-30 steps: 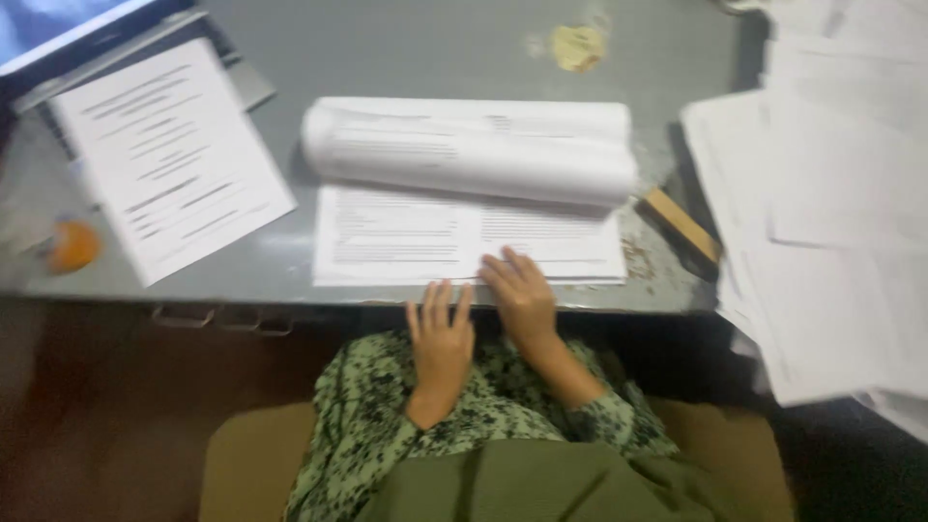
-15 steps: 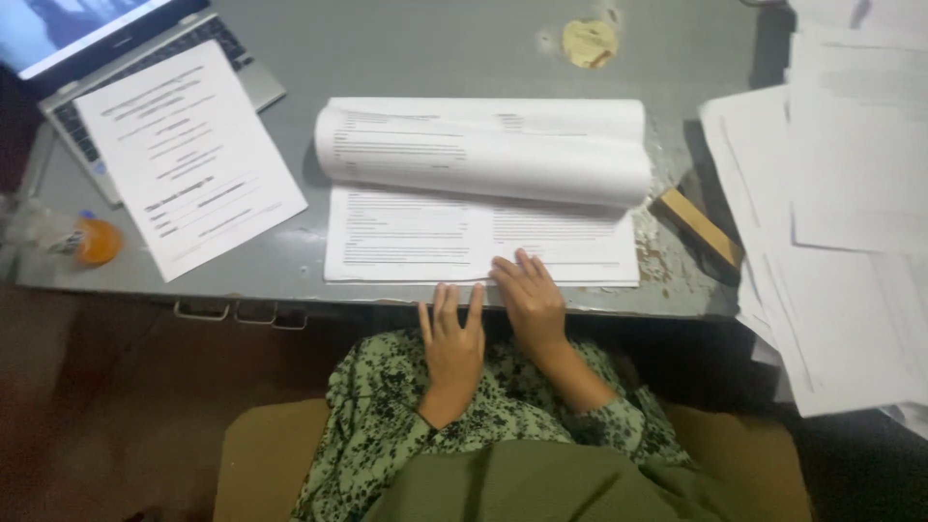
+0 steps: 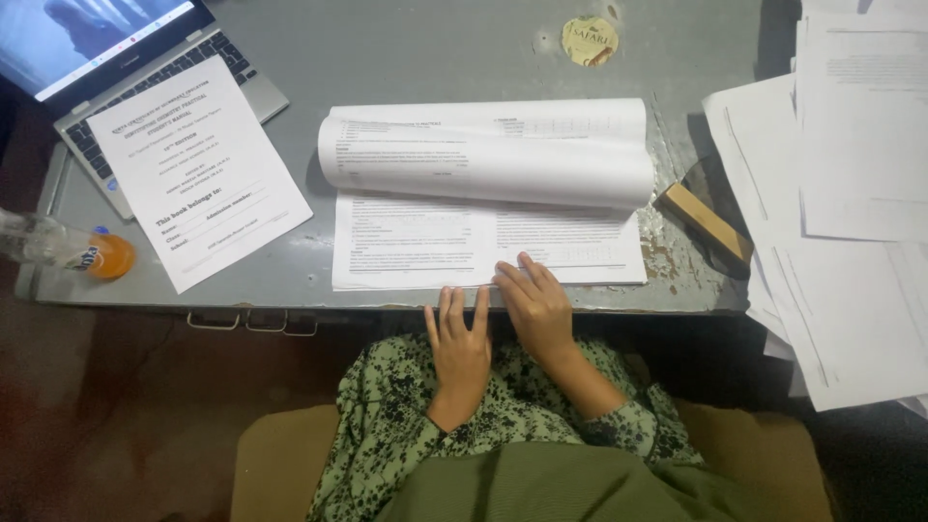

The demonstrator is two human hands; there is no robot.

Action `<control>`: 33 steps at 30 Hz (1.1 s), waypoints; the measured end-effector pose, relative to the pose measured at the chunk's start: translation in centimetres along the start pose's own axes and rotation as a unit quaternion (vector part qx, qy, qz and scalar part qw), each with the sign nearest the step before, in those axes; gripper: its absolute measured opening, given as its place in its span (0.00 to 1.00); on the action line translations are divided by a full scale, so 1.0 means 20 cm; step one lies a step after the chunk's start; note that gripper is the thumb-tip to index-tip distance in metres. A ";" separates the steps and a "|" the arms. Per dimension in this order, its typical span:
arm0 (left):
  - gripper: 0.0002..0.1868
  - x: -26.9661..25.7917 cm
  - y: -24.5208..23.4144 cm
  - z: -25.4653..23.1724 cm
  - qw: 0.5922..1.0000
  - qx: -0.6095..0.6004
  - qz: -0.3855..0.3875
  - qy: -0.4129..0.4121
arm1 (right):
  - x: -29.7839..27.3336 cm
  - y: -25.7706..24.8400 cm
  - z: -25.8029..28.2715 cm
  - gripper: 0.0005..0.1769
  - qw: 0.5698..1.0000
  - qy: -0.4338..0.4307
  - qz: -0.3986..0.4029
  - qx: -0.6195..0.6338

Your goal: Organizing and flipping through a stack of printed documents on a desk

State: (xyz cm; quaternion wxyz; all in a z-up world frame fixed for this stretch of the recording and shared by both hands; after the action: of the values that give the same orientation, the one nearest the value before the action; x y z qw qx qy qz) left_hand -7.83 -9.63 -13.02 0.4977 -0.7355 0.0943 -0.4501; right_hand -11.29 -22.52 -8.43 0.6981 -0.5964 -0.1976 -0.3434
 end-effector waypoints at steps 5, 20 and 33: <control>0.30 -0.05 0.08 0.01 1.000 -0.015 0.021 0.008 | -0.05 0.06 -0.04 0.07 1.000 -0.003 -0.023 0.000; 0.34 -0.01 0.04 -0.01 0.999 -0.032 0.003 -0.001 | -0.05 0.03 -0.05 0.09 0.998 -0.007 -0.022 0.054; 0.39 0.06 -0.09 -0.02 0.998 -0.060 0.017 -0.016 | -0.03 0.00 -0.01 0.09 1.000 -0.006 -0.024 0.019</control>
State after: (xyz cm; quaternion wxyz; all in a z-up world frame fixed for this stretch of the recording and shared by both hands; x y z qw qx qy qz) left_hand -7.94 -9.69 -10.76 0.4614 -0.7694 0.1255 -0.4237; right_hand -11.71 -22.64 -8.96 0.6995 -0.5806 -0.2224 -0.3525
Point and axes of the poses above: each hand's wrist, its own x-axis towards the middle knuckle, its own y-axis out of the palm, z = x × y, the point moved 4 cm from there along x, towards the middle knuckle, and after that the axes turned 1 degree about y, right-handed, at the moved point
